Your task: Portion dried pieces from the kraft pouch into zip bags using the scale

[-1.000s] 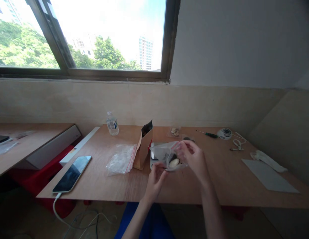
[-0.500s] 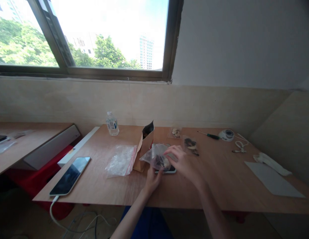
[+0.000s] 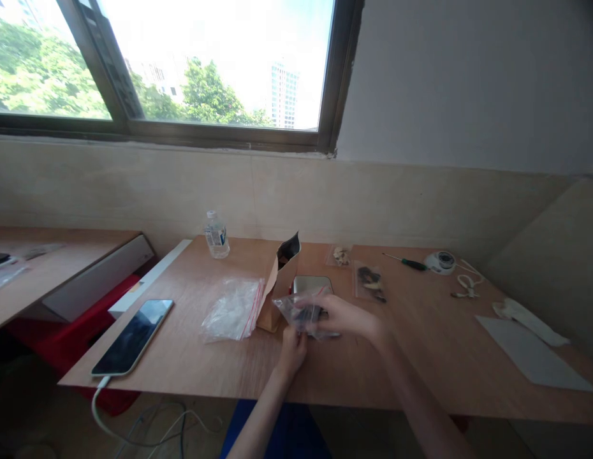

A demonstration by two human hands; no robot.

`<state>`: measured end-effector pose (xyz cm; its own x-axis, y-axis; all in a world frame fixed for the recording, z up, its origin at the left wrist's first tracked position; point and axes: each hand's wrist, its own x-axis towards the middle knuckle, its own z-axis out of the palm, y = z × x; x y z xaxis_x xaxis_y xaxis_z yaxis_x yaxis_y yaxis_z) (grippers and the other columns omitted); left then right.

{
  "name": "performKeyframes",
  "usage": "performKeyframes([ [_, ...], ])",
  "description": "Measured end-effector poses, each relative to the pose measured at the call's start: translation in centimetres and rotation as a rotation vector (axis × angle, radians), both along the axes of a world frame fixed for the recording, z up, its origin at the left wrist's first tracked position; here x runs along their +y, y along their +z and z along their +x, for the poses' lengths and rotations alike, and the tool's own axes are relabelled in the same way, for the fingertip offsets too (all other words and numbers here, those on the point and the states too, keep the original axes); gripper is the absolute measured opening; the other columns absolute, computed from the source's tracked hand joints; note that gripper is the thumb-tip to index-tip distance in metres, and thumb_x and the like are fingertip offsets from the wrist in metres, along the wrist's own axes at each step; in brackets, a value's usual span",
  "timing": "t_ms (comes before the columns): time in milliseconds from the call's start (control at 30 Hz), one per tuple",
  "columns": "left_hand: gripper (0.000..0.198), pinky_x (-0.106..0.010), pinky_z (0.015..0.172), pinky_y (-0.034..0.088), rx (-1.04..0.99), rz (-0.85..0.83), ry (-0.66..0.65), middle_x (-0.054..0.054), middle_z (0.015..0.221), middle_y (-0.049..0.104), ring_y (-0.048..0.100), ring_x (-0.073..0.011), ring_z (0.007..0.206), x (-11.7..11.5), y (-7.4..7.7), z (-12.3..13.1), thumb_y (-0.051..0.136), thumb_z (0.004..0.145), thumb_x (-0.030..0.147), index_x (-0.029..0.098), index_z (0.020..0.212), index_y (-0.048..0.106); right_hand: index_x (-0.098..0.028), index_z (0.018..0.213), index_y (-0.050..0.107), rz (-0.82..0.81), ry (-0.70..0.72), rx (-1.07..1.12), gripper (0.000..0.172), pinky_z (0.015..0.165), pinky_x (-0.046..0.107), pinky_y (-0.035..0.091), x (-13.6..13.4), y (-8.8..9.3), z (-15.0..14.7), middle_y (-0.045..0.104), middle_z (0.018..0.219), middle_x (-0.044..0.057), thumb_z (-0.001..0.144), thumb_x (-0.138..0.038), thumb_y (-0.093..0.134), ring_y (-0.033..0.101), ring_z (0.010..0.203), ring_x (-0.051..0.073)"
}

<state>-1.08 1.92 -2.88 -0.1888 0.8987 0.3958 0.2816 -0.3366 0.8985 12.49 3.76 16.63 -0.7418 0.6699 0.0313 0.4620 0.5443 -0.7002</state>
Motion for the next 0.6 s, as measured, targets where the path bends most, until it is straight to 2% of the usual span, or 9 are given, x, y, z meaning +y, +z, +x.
performKeyframes([
  [100,0.020,-0.032,0.069,0.050,0.006,0.015,0.005,-0.010,0.079,0.069,0.063,-0.0216,0.075,0.0,0.3,0.0,0.048,0.078,0.028,0.017,0.081,0.064,-0.023,0.101,0.068,-0.005,0.008,0.026,0.027,0.092,0.031,0.042,0.4,-0.1,-0.2,0.066,0.108,0.004,0.075,-0.021,0.064,0.058,0.105,0.022],
  [200,0.022,-0.030,0.071,0.049,0.003,0.044,-0.018,-0.010,0.084,0.069,0.064,-0.0206,0.077,0.0,1.2,0.1,0.046,0.080,0.026,0.016,0.090,0.064,-0.024,0.097,0.069,-0.008,-0.016,0.086,0.024,0.089,0.030,0.044,0.7,-0.4,0.1,0.068,0.101,0.002,0.075,-0.017,0.062,0.060,0.099,0.020],
  [267,0.024,-0.029,0.071,0.049,-0.008,0.067,-0.046,-0.009,0.083,0.069,0.064,-0.0195,0.076,0.0,1.9,0.1,0.044,0.083,0.025,0.016,0.093,0.063,-0.023,0.094,0.070,0.004,-0.076,0.151,0.022,0.086,0.030,0.045,0.8,-0.6,0.5,0.068,0.099,0.002,0.074,-0.015,0.062,0.061,0.095,0.020],
  [400,0.027,-0.026,0.069,0.048,-0.055,0.071,-0.116,-0.007,0.076,0.068,0.063,-0.0173,0.070,-0.1,3.0,0.1,0.040,0.088,0.026,0.015,0.099,0.062,-0.018,0.090,0.067,0.006,-0.290,0.302,0.019,0.078,0.029,0.048,0.6,-0.7,1.2,0.067,0.096,0.004,0.072,-0.020,0.065,0.062,0.088,0.019],
  [500,0.034,-0.028,0.075,0.048,-0.106,0.054,-0.119,-0.008,0.087,0.069,0.064,-0.0182,0.078,-0.4,3.3,0.1,0.041,0.089,0.029,0.014,0.115,0.056,-0.018,0.091,0.065,0.001,-0.375,0.414,0.021,0.078,0.029,0.049,0.5,-1.2,1.3,0.067,0.096,0.004,0.071,-0.024,0.065,0.063,0.087,0.018],
  [600,0.039,-0.031,0.081,0.047,-0.183,0.014,-0.137,-0.010,0.099,0.067,0.064,-0.0195,0.086,-0.7,3.1,0.1,0.045,0.087,0.034,0.015,0.121,0.052,-0.019,0.090,0.064,0.058,-0.389,0.474,0.018,0.077,0.029,0.050,0.6,-2.1,0.9,0.066,0.094,0.004,0.074,-0.026,0.063,0.063,0.085,0.017],
])
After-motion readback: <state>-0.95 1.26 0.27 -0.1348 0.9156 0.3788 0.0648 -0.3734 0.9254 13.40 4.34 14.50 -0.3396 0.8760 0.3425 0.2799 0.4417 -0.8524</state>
